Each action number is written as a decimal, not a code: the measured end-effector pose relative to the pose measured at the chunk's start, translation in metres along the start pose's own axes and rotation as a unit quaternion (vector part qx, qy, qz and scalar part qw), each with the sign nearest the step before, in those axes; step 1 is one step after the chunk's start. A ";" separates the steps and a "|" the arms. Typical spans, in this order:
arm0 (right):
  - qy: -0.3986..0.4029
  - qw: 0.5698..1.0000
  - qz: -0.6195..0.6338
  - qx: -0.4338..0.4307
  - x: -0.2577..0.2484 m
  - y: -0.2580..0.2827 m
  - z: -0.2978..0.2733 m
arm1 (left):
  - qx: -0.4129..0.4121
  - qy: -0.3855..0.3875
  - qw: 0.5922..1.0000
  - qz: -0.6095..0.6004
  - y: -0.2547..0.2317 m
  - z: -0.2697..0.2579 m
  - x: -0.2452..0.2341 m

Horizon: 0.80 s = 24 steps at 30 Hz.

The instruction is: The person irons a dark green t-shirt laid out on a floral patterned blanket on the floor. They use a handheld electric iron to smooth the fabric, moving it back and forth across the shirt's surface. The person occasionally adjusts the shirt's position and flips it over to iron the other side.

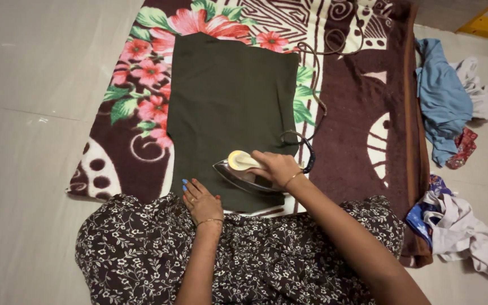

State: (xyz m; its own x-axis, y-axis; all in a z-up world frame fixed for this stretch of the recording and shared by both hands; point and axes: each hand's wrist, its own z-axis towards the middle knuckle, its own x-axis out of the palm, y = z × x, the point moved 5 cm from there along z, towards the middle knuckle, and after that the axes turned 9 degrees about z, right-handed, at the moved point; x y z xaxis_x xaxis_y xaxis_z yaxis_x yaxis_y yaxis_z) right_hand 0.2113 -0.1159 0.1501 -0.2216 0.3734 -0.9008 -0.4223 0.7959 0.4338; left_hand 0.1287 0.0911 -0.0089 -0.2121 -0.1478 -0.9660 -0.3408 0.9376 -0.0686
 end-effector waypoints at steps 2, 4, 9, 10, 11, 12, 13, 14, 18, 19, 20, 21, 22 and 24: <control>-0.028 1.000 0.000 0.004 -0.004 -0.009 -0.005 | 0.001 -0.010 1.000 0.002 -0.002 -0.002 -0.005; -0.060 0.998 0.007 0.021 -0.005 -0.014 -0.008 | 0.001 -0.019 1.000 0.009 -0.003 -0.007 -0.013; -0.160 0.980 0.032 0.111 -0.009 -0.014 -0.014 | 0.089 -0.083 0.982 0.146 -0.029 -0.026 -0.032; -0.177 0.974 0.041 0.133 -0.011 -0.013 -0.014 | 0.130 -0.111 0.965 0.198 -0.038 -0.032 -0.031; -0.193 0.968 0.050 0.155 -0.012 -0.012 -0.015 | 0.209 -0.083 0.958 0.177 -0.052 -0.038 -0.022; -0.209 0.960 0.060 0.177 -0.013 -0.010 -0.015 | 0.286 -0.054 0.944 0.155 -0.064 -0.046 -0.012; -0.211 0.950 0.068 0.221 -0.011 -0.011 -0.013 | 0.354 -0.074 0.925 0.113 -0.075 -0.057 -0.006; -0.215 0.937 0.074 0.264 -0.011 -0.014 -0.008 | 0.420 -0.095 0.900 0.069 -0.084 -0.069 -0.002; -0.241 0.893 0.073 0.372 -0.001 -0.031 0.015 | 0.444 0.004 0.892 0.082 -0.090 -0.087 0.020; -0.236 0.891 0.080 0.380 0.004 -0.039 0.022 | 0.446 0.020 0.891 0.077 -0.089 -0.082 0.021; -0.230 0.888 0.088 0.388 0.010 -0.046 0.026 | 0.448 0.038 0.890 0.073 -0.088 -0.083 0.023; -0.224 0.885 0.097 0.395 0.017 -0.053 0.027 | 0.446 0.032 0.892 0.065 -0.088 -0.086 0.024; -0.218 0.899 0.126 0.358 0.021 -0.058 0.030 | 0.443 0.022 0.894 0.059 -0.089 -0.085 0.023; -0.205 0.920 0.182 0.282 0.022 -0.068 0.026 | 0.438 0.003 0.898 0.046 -0.090 -0.084 0.024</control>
State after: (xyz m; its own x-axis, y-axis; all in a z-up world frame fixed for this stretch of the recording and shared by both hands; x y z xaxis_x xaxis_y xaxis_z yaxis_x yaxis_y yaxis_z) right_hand 0.2583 -0.1492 0.1006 0.1400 0.7205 -0.6791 0.1626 0.6599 0.7336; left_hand 0.0772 -0.0234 -0.0054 -0.2083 -0.0566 -0.9764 0.5296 0.8328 -0.1612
